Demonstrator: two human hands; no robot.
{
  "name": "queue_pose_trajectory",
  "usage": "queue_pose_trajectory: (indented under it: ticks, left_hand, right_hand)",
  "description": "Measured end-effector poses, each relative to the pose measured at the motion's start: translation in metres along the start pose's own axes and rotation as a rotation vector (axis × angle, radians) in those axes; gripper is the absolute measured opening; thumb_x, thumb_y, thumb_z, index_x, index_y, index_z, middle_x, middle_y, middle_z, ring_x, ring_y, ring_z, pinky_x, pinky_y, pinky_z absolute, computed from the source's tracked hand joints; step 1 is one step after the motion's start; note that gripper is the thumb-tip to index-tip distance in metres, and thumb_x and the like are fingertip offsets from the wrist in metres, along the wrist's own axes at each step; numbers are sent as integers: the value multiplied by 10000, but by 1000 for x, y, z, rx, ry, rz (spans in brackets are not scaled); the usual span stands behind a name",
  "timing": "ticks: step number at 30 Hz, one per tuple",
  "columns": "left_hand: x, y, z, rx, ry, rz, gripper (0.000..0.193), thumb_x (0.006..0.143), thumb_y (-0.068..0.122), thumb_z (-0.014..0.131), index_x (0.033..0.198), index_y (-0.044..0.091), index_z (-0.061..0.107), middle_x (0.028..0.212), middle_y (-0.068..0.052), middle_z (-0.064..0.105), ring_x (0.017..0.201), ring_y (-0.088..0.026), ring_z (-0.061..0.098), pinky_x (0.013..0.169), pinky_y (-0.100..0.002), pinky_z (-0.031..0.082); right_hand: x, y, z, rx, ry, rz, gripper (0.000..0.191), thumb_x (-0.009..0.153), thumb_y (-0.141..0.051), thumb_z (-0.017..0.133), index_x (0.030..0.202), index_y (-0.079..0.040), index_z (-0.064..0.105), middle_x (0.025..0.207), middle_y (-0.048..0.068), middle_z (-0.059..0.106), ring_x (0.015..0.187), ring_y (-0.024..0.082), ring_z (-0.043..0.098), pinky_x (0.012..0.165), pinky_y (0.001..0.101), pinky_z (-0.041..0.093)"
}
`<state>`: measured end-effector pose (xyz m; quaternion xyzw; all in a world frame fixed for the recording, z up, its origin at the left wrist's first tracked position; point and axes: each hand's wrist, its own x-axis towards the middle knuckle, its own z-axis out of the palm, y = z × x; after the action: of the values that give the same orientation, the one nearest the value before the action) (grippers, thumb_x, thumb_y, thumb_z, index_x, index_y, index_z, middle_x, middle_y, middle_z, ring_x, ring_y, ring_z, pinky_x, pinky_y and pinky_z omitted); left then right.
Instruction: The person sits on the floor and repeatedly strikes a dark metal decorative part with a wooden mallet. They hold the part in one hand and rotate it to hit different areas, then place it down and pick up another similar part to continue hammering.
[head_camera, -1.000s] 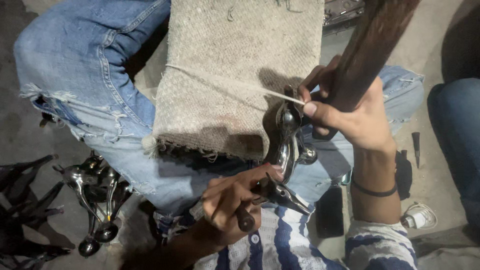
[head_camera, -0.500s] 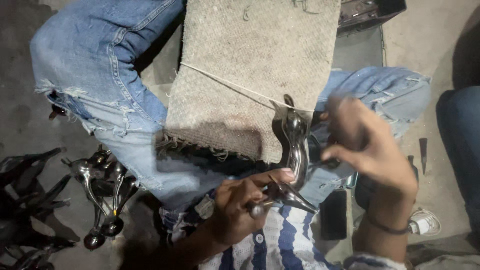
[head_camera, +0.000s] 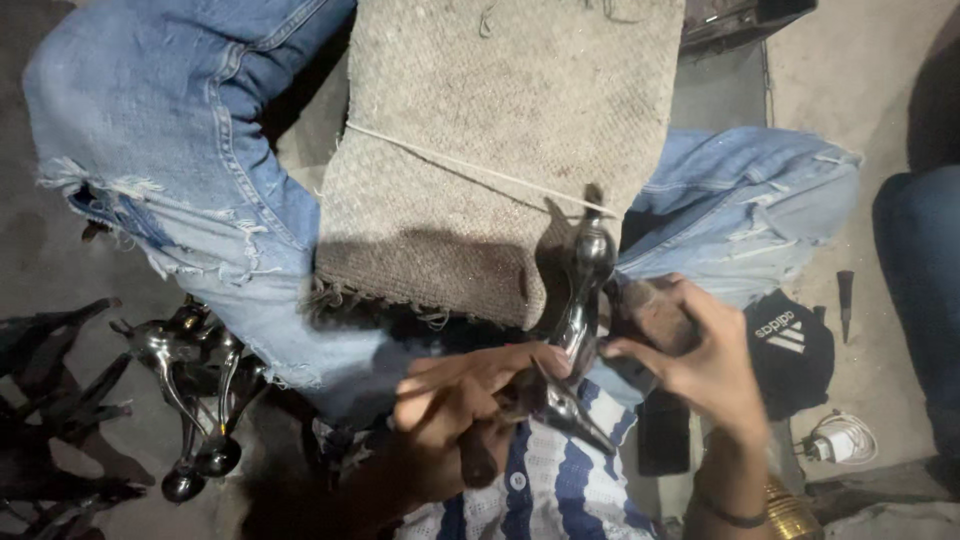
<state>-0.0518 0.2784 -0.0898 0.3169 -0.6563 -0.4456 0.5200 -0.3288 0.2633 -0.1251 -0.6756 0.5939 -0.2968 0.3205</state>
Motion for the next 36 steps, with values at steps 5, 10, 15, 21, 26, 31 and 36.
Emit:
queue_pose_trajectory:
  ticks: [5, 10, 15, 21, 26, 31, 36]
  left_hand:
    - [1, 3, -13, 151, -78, 40, 161, 1060, 182, 577, 958, 65, 533, 1197, -102, 765, 963, -167, 805, 745, -263, 668]
    - [5, 9, -5, 161, -101, 100, 241, 1075, 119, 631, 927, 58, 451, 1198, -115, 743, 1024, -231, 799, 801, -273, 686]
    - [12, 13, 0, -3, -90, 67, 241, 1023, -6, 600, 921, 44, 387, 1214, -168, 717, 1059, -298, 787, 855, -333, 697]
    - [14, 7, -3, 181, -106, 236, 222, 1047, 3, 593, 921, 32, 413, 1199, -187, 720, 991, -262, 786, 800, -342, 670]
    - [4, 4, 5, 245, -7, 167, 234, 871, 148, 673, 1053, 4, 648, 1077, -115, 785, 842, -174, 812, 664, -290, 672]
    - [-1, 2, 3, 317, -85, 307, 272, 976, 105, 728, 966, 54, 462, 1178, -124, 728, 1053, -274, 779, 840, -352, 681]
    - [0, 6, -1, 241, -94, 211, 337, 966, 56, 716, 919, 82, 383, 1243, -138, 733, 1069, -250, 791, 802, -318, 672]
  right_hand:
    - [-10, -12, 26, -17, 152, -41, 504, 644, -119, 942, 1044, 0, 659, 1038, 124, 748, 900, 175, 727, 811, 315, 571]
    - [-15, -11, 31, -71, 248, 16, 447, 710, -74, 897, 1050, 13, 620, 1018, 147, 743, 929, 170, 739, 806, 313, 568]
    - [-8, 0, 31, -43, 287, 147, 495, 664, -91, 947, 999, 17, 599, 823, 138, 719, 740, 144, 618, 696, 300, 536]
    - [-12, -6, 19, -50, 6, 423, 577, 703, -135, 945, 1127, -17, 571, 630, 187, 642, 543, 190, 503, 483, 377, 432]
    - [-11, -5, 20, -101, 25, 194, 520, 673, -11, 866, 1067, 22, 528, 693, 189, 644, 527, 235, 636, 479, 352, 469]
    - [-11, 0, 35, -112, 148, 124, 485, 656, 56, 793, 1078, 30, 554, 787, 209, 669, 635, 345, 688, 544, 399, 494]
    - [-17, -21, 34, -232, 148, 69, 524, 633, 86, 783, 1121, -6, 614, 830, 226, 680, 802, 432, 695, 634, 439, 514]
